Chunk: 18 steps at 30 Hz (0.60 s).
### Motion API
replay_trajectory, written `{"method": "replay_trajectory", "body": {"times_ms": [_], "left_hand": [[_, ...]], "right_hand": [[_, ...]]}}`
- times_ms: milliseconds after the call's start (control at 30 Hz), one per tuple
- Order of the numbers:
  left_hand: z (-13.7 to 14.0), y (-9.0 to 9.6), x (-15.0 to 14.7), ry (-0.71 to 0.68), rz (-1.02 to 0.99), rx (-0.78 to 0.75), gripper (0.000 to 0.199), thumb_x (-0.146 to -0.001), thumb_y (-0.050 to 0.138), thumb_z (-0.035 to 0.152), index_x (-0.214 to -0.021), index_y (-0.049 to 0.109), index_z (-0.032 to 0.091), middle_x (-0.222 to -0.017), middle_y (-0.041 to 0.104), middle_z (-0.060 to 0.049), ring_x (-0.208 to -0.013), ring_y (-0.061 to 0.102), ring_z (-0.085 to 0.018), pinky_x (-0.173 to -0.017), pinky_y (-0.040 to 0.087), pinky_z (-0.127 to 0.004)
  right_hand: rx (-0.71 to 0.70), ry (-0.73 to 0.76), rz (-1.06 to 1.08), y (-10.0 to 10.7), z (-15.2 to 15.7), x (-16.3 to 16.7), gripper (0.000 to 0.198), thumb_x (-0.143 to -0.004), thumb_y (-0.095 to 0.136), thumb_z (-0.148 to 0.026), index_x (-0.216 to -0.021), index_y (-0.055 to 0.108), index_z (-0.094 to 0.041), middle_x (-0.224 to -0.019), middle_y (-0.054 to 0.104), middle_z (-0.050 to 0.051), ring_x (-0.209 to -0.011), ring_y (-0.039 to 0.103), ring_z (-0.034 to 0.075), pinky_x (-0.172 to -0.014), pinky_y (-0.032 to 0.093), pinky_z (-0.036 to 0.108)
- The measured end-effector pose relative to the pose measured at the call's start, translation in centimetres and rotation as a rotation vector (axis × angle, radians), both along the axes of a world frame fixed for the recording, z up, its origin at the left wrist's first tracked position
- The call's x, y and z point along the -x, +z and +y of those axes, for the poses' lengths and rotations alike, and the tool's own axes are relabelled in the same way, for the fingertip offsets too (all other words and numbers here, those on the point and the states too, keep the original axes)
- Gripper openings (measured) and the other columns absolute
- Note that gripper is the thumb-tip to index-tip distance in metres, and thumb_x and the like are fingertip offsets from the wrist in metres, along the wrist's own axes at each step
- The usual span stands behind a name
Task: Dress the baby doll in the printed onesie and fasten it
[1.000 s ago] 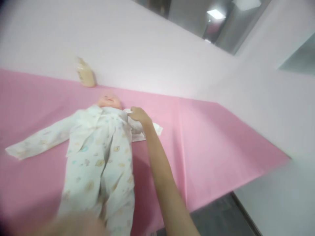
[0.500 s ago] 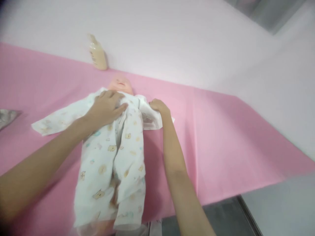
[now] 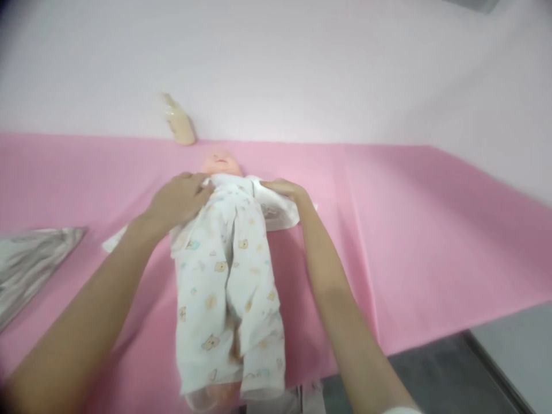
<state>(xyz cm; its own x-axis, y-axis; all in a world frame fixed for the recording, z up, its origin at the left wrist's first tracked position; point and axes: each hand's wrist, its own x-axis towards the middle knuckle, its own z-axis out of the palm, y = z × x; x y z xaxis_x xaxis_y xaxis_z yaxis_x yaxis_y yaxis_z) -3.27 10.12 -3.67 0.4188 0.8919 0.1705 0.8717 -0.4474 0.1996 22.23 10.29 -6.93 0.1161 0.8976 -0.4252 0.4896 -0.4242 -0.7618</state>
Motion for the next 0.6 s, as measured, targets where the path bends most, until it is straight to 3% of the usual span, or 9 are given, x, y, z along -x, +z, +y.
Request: {"method": "replay_trajectory", "body": {"times_ms": [167, 233, 367, 500, 600], "left_hand": [[-0.4, 0.5, -0.4, -0.044, 0.028, -0.030, 0.045, -0.098, 0.036, 0.022, -0.134, 0.062, 0.017, -0.122, 0.064, -0.015, -0.110, 0.063, -0.030, -0.091, 0.050, -0.041], [-0.4, 0.9, -0.2, -0.078, -0.002, -0.018, 0.047, -0.095, 0.037, 0.017, -0.136, 0.060, 0.017, -0.122, 0.066, -0.013, -0.109, 0.064, -0.028, -0.091, 0.051, -0.041], [-0.2, 1.5, 0.6, 0.016, -0.097, -0.128, 0.048, -0.096, 0.033, 0.017, -0.135, 0.061, 0.016, -0.121, 0.068, -0.015, -0.110, 0.065, -0.031, -0.092, 0.051, -0.043], [-0.1, 1.7, 0.8, 0.065, -0.364, -0.170, 0.046, -0.095, 0.038, 0.018, -0.135, 0.059, 0.021, -0.111, 0.071, -0.009, -0.101, 0.068, -0.024, -0.093, 0.052, -0.037], [-0.3, 1.8, 0.5, 0.031, -0.443, -0.062, 0.046, -0.090, 0.043, 0.016, -0.135, 0.058, 0.019, -0.115, 0.070, -0.008, -0.091, 0.069, -0.021, -0.082, 0.055, -0.034]], "right_hand": [[-0.106, -0.025, 0.096, -1.2, 1.3, -1.1, 0.034, -0.093, 0.068, -0.039, -0.107, 0.073, -0.009, -0.107, 0.076, 0.018, -0.083, 0.071, 0.021, -0.072, 0.055, 0.029], [-0.221, -0.080, -0.015, -0.8, 1.7, -1.6, 0.032, -0.088, 0.072, -0.027, -0.114, 0.071, -0.007, -0.115, 0.073, 0.019, -0.092, 0.070, 0.021, -0.076, 0.054, 0.027], [-0.426, -0.084, -0.379, 2.7, 1.0, -1.0, 0.063, -0.079, 0.071, -0.007, -0.140, 0.058, -0.009, -0.135, 0.061, 0.018, -0.112, 0.064, 0.023, -0.089, 0.053, 0.030], [-0.558, 0.072, -0.369, 7.0, -2.3, 3.1, 0.070, -0.086, 0.063, -0.010, -0.152, 0.043, -0.020, -0.131, 0.062, 0.012, -0.104, 0.066, 0.022, -0.087, 0.055, 0.032], [-0.564, 0.428, -0.101, 8.6, -4.9, 7.2, 0.072, -0.089, 0.061, -0.014, -0.155, 0.035, -0.026, -0.128, 0.065, 0.007, -0.093, 0.069, 0.017, -0.079, 0.058, 0.029]]}}
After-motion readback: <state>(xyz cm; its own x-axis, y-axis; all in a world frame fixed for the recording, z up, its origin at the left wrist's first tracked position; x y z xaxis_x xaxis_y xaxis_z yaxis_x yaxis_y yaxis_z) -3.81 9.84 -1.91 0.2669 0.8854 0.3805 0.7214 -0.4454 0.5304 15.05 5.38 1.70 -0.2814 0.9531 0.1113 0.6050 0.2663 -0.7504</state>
